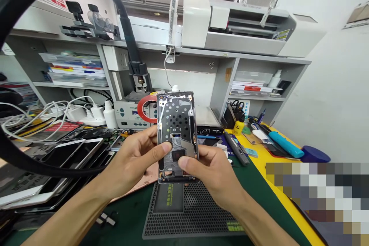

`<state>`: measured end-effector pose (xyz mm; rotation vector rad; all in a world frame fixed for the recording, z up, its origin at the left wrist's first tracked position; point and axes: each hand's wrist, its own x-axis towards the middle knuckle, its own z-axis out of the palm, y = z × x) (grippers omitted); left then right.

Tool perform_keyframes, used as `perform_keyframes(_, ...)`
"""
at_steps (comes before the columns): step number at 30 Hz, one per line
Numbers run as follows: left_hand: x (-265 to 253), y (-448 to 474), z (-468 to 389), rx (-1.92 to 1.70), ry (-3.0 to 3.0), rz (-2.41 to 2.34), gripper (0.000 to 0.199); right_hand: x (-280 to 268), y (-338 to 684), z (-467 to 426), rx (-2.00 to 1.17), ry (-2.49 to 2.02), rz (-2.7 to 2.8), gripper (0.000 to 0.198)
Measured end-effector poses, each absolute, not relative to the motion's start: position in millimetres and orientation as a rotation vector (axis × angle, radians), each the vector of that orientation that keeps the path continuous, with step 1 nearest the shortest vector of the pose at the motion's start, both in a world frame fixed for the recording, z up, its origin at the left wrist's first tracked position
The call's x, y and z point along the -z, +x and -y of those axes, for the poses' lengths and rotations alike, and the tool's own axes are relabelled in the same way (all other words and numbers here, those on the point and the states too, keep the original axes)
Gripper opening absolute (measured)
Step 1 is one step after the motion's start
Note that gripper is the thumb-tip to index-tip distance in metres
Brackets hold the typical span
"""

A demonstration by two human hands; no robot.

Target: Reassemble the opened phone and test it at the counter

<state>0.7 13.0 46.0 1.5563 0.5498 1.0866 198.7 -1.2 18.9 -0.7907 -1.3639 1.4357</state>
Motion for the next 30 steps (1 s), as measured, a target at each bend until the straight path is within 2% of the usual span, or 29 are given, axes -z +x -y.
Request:
perform_keyframes(4,-49.0,-0.3,-13.9,-1.063,1.468,-0.539,0.018,-26.4,201.1,0.7,-1.588,-0.709,1.311,0.021)
perform_keyframes(16,-45.0,2.6,-18.9,-1.009,1.242,-0.503,0.021,-29.4,200.5,-3.2,-1.734,-0.713,1.222,0.019)
perform_keyframes(24,-42.4,-0.5,-18.8,-1.041,1.347,-0.589,0.031,-28.8,200.5,-1.9,-1.6,-0.772,1.264,0.017)
perform_keyframes(30,-41.0,-1.3,-20.4,-1.002,1.36,-0.559,0.029,-27.2,199.9,-2.0,-1.532,-0.841,1.245,0.008)
